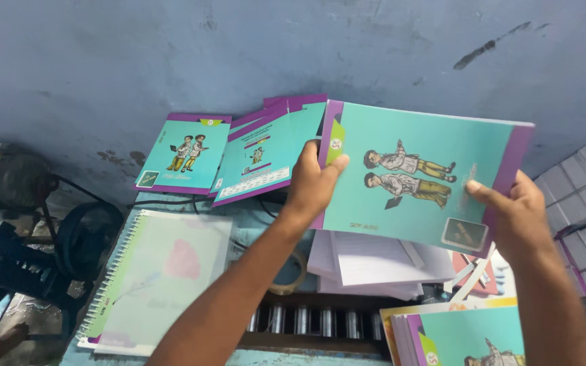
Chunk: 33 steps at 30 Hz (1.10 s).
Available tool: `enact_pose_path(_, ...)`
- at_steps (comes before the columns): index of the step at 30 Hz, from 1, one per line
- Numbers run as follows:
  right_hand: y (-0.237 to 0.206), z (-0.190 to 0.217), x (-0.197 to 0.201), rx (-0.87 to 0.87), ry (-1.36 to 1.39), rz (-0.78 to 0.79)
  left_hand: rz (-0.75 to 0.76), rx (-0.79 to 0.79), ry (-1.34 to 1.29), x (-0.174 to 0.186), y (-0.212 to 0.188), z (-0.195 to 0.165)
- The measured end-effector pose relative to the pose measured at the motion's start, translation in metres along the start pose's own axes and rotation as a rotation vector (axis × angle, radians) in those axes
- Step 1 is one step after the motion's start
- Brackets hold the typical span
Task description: The person inserts a stack of lined paper into a teal and purple notebook cover, then places a clear plastic sheet over the cover. The person repeats this process for multiple notebooks, stacking the finished units on the table.
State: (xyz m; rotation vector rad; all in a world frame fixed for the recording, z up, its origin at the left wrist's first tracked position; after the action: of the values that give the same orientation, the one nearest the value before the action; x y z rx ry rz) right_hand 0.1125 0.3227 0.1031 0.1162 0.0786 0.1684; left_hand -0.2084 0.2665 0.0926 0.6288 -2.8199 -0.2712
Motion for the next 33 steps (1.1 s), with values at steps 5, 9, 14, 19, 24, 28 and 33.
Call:
enact_pose_path(5, 0.006, -0.022, 0.012, -0.384, -0.185, -0.082, 0.186, 0.324, -0.320, -0.013, -0.001, 0.027)
enact_pose_path(9, 0.009, -0.062, 0.018, -0.474, -0.208, -0.048, 0.165, 0.485, -0.204, -0.020, -0.007, 0.067)
enact_pose_path(14, 0.017, -0.101, 0.019, -0.512, -0.211, 0.011, 0.185, 0.448, -0.279, -0.027, -0.005, 0.104)
enact_pose_path(19, 0.014, -0.105, 0.022, -0.546, -0.313, -0.003, 0.199, 0.508, -0.348, -0.023, -0.005, 0.117)
enact_pose_path(24, 0.017, -0.092, 0.018, -0.540, -0.205, 0.018, 0.192, 0.506, -0.261, -0.015, -0.006, 0.092)
enact_pose_path(28, 0.015, -0.071, 0.023, -0.491, -0.262, -0.007, 0.192, 0.471, -0.288, -0.011, -0.013, 0.062)
enact_pose_path(33, -0.006, -0.031, 0.040, -0.492, -0.234, -0.075, 0.241, 0.421, -0.413, -0.019, -0.031, 0.021)
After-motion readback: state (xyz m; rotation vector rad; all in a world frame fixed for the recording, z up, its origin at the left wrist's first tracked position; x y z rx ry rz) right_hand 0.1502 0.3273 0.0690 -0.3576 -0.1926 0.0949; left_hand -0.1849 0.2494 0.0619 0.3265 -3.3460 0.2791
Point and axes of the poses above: each hand's wrist, its own y-axis towards the middle knuckle, its own x-axis out of the back of the hand, z = x × y, the point moved 6 cm from there along y, towards the middle knuckle, and after that the axes turned 4 degrees about y, right-handed, at the moved point
